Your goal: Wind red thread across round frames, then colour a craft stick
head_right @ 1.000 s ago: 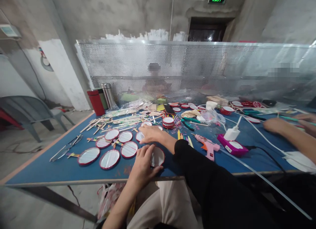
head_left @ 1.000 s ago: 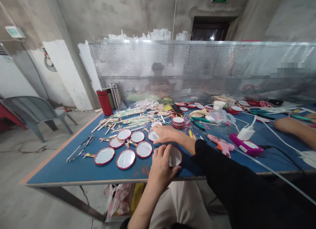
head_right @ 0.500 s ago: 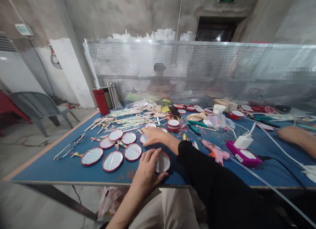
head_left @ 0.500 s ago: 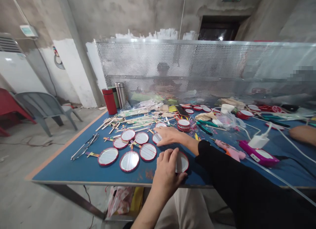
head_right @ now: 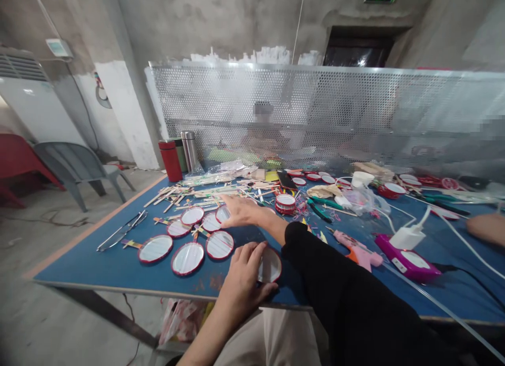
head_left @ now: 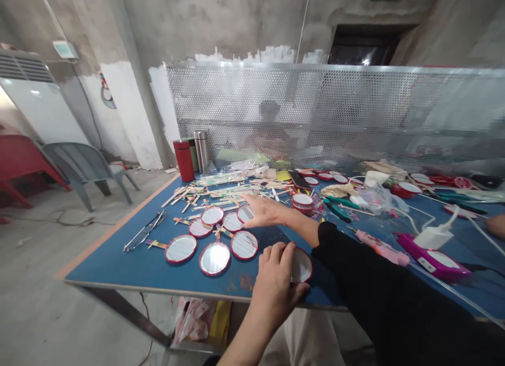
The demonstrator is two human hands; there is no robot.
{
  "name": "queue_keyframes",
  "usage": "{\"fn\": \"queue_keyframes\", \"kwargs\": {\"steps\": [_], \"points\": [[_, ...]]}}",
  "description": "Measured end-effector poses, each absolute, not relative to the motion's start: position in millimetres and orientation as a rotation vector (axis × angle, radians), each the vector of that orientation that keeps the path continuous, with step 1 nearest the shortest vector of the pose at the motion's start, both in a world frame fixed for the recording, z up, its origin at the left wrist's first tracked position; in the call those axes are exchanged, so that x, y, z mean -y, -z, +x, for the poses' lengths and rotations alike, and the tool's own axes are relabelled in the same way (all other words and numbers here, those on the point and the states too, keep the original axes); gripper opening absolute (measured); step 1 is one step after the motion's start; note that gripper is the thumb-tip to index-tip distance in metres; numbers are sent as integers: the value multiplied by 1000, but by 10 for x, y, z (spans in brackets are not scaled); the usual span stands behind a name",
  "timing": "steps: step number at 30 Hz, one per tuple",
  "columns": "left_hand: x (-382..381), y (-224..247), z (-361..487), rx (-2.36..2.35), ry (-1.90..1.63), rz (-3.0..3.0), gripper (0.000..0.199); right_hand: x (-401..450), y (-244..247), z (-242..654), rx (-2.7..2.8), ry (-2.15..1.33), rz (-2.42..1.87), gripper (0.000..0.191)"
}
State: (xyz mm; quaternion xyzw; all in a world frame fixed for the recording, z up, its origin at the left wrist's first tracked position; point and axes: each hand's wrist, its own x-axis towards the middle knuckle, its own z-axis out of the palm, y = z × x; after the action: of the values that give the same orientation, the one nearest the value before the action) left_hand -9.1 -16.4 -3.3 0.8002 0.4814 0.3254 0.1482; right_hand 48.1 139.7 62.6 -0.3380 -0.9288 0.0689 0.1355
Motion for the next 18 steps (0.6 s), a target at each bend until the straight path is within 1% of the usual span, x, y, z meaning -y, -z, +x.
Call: {"fn": "queue_keyframes", "kwargs": {"steps": [3,12,16,18], "points": [[172,11,-99,-1381,-912,2305,81,-1418,-599,332,2756,-234,-899,96],[177,4,-97,-1397,-903,2289,81,-1471,-530,160,2825,-316,-792,95],[176,17,-100,-1398,-899,2289,84,-1513,-530,208,2797,-321,-793,92],[176,20,-101,-1391,-894,2287,84,-1545,-560,276,2760,-302,-827,88]]}}
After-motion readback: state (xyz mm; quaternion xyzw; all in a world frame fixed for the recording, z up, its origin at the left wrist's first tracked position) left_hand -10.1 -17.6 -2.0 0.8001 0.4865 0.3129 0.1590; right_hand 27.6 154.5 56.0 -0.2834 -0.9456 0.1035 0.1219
